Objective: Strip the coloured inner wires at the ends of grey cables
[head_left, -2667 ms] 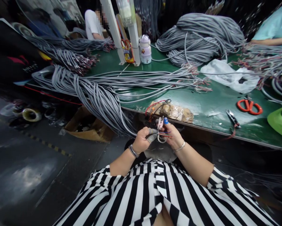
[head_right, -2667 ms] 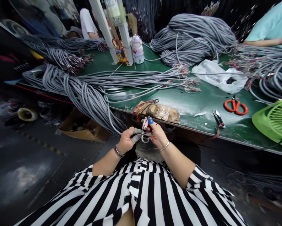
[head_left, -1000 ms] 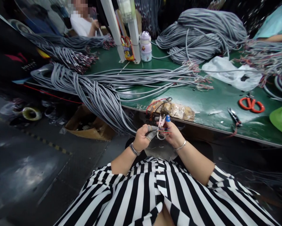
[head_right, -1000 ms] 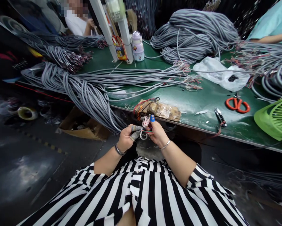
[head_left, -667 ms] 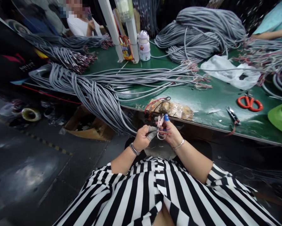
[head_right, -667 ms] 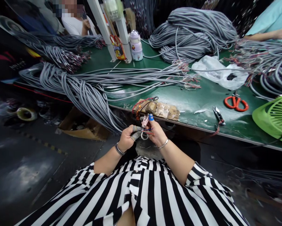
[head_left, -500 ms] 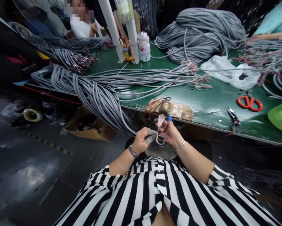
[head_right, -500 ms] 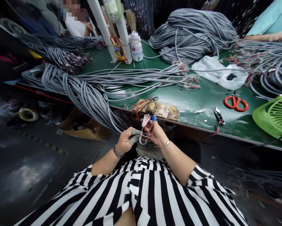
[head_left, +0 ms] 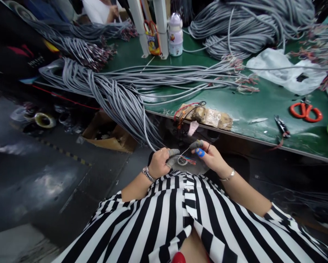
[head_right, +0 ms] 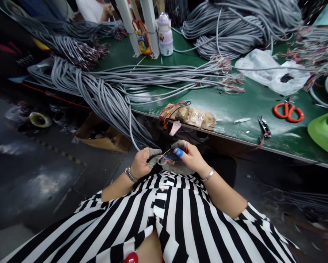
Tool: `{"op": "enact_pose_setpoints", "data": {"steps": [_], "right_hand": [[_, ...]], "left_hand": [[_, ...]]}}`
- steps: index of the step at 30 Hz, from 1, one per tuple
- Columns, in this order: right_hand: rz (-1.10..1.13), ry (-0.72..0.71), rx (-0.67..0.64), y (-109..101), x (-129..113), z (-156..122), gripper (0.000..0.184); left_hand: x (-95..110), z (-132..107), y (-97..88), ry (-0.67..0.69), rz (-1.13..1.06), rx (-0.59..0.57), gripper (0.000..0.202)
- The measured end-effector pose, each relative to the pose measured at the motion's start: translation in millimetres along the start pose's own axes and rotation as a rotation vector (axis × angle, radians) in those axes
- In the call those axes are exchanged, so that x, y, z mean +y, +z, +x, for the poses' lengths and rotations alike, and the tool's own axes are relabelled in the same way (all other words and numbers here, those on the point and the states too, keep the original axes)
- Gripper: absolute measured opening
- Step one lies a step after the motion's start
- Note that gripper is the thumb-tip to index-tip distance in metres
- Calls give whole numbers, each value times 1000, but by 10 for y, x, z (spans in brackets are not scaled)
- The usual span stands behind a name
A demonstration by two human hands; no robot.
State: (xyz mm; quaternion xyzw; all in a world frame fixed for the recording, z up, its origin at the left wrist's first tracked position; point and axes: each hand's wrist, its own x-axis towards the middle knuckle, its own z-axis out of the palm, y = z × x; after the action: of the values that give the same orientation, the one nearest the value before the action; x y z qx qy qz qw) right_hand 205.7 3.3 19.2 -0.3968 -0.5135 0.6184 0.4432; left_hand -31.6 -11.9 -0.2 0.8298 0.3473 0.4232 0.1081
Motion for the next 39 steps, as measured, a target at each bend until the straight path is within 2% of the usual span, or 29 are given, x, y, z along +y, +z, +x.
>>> {"op": "enact_pose_setpoints", "data": {"steps": [4, 7, 11, 14, 16, 18, 22, 25, 28, 33, 36, 39], "right_hand": [[-157, -36, -148, 28, -54, -115, 19], [-203, -41, -123, 28, 12, -139, 15], [-76, 48, -123, 29, 78, -155, 19], [-11, 56, -25, 20, 33, -143, 20], [-5, 21, 74, 9, -27, -112, 20], [-8, -1, 102, 13, -91, -64, 20], [88, 55, 0, 136, -170, 52, 24], [247, 154, -147, 297, -169, 130, 30], [367, 192, -296, 418, -151, 173, 38], [393, 227, -461, 444, -144, 171, 50], [375, 231, -506, 422, -146, 155, 45], [392, 216, -444, 414, -130, 140, 35]], "left_hand": [[23, 30, -15, 27, 17, -14, 19], [24, 37, -27, 87, 10, 32, 20], [0, 30, -58, 168, -29, 79, 23], [-37, 22, -99, 192, -78, 29, 27], [-72, 24, -140, 165, -121, -8, 26], [-107, 43, -194, 119, -187, -51, 23], [-132, 139, -323, 71, -320, -176, 21], [-113, 215, -390, 54, -355, -311, 27], [-112, 250, -408, 54, -350, -382, 32], [-198, 269, -407, 87, -406, -495, 34], [-257, 290, -399, 88, -423, -583, 34], [-243, 298, -343, 68, -403, -586, 35]]}}
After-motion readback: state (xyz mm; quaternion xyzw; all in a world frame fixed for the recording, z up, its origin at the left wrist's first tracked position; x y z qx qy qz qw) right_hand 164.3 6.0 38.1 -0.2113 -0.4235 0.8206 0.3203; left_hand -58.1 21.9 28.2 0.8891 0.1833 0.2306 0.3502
